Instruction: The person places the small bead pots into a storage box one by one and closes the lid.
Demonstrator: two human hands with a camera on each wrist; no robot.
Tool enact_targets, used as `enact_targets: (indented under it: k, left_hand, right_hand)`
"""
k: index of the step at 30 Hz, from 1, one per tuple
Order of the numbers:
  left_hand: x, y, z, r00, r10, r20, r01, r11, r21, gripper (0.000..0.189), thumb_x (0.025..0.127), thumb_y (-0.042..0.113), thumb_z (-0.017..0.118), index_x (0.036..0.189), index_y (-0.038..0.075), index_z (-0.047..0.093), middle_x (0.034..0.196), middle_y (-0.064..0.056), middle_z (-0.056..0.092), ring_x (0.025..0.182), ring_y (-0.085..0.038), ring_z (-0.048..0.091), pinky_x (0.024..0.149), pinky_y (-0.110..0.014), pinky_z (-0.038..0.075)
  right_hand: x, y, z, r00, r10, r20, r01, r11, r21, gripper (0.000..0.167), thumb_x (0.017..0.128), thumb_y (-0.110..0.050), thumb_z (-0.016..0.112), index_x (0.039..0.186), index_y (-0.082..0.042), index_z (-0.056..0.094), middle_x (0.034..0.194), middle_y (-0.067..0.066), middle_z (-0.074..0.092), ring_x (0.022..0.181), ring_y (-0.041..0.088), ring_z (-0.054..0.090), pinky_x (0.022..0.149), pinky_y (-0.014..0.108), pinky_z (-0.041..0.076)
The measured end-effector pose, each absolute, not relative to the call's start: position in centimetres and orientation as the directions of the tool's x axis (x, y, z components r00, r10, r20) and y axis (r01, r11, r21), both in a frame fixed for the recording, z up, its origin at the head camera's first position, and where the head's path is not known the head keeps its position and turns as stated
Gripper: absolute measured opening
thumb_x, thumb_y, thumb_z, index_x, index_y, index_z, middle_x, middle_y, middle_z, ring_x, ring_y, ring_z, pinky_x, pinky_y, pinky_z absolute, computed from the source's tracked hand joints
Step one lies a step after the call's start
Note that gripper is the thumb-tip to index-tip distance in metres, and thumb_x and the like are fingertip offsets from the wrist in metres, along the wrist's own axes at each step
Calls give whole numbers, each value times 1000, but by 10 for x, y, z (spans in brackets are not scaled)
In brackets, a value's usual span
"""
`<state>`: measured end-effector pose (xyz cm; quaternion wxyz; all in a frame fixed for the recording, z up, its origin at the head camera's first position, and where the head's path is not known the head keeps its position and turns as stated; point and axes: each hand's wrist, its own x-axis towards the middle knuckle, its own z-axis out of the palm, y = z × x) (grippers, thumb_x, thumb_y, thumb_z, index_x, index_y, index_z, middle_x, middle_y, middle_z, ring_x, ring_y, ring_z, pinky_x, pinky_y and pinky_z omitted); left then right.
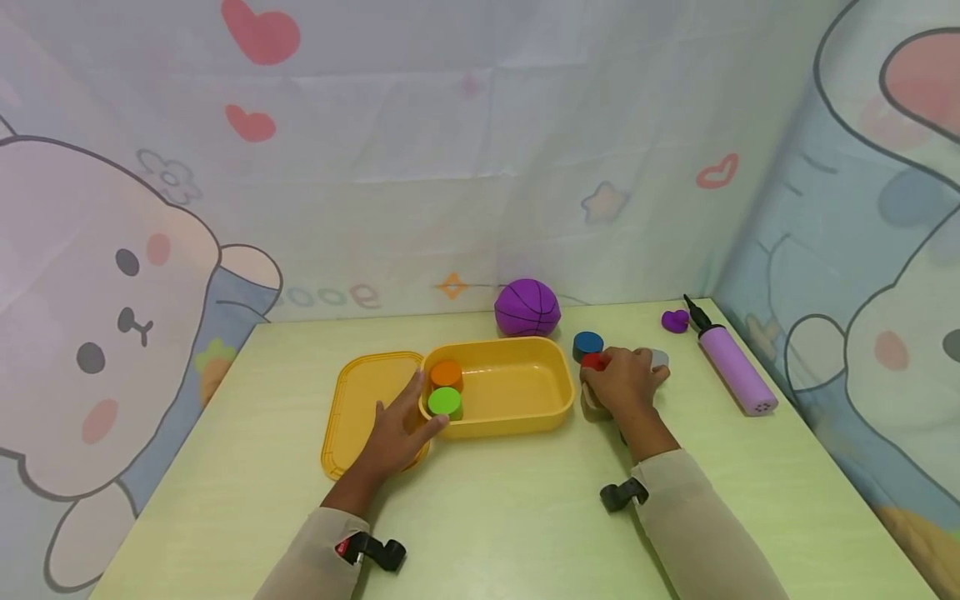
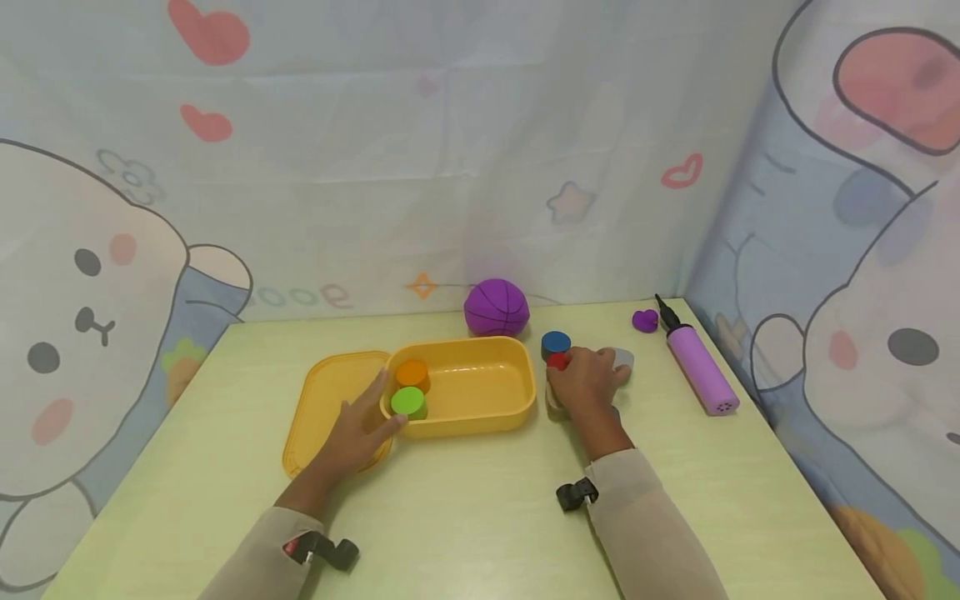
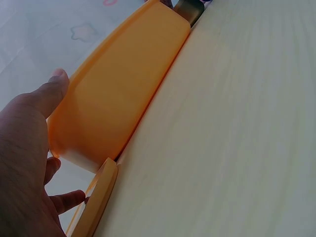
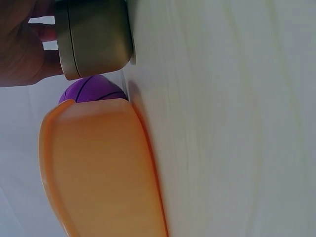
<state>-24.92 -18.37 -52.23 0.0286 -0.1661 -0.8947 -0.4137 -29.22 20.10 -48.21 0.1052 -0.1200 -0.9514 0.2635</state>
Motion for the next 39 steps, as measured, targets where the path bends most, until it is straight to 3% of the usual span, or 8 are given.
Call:
enact_targets:
  k: [16,26,35,39]
  left_hand:
    - [-247,-183,-520,-946,268,184,313,597,738,91,106,45,70,176,16,20,184,-3,20,170,-34,22,128,-82,-11]
    - [-248,-183,-520,-945,270,187,316,597,737,91,106,45,71,176,17,20,183,-2,20,170,-34,22,128,-82,-11]
    - [-249,-183,-521,-943,272,193,322,598,734,91,106,45,70,176,17,21,184,-3,20,170,-35,23,127,-82,-10]
    - [-248,-183,-521,-944,273,183,316,599,736,91,106,46,70,176,17,20,184,-3,19,170,-34,22,128,-82,-11]
  right_hand:
    - [-290,201,-477,-939,301,167,159,811,-563,47,97,-36,74,128,0,76,119,26,74,130,46,47,117,78,15]
    - [-285,198,-460,-920,304,249,111,808,-579,50,98,-38,77,135,-4,75,128,26,73,138,45,46,114,74,23]
    - [-283,191,-456,-875,246,416,-106,743,-661,45,94,-36,85,125,-3,80,129,20,78,138,43,52,112,72,26]
    - [-283,186,-459,-849,177,498,-225,732,-643,41,94,-31,87,123,-2,80,128,18,79,130,41,58,109,68,35]
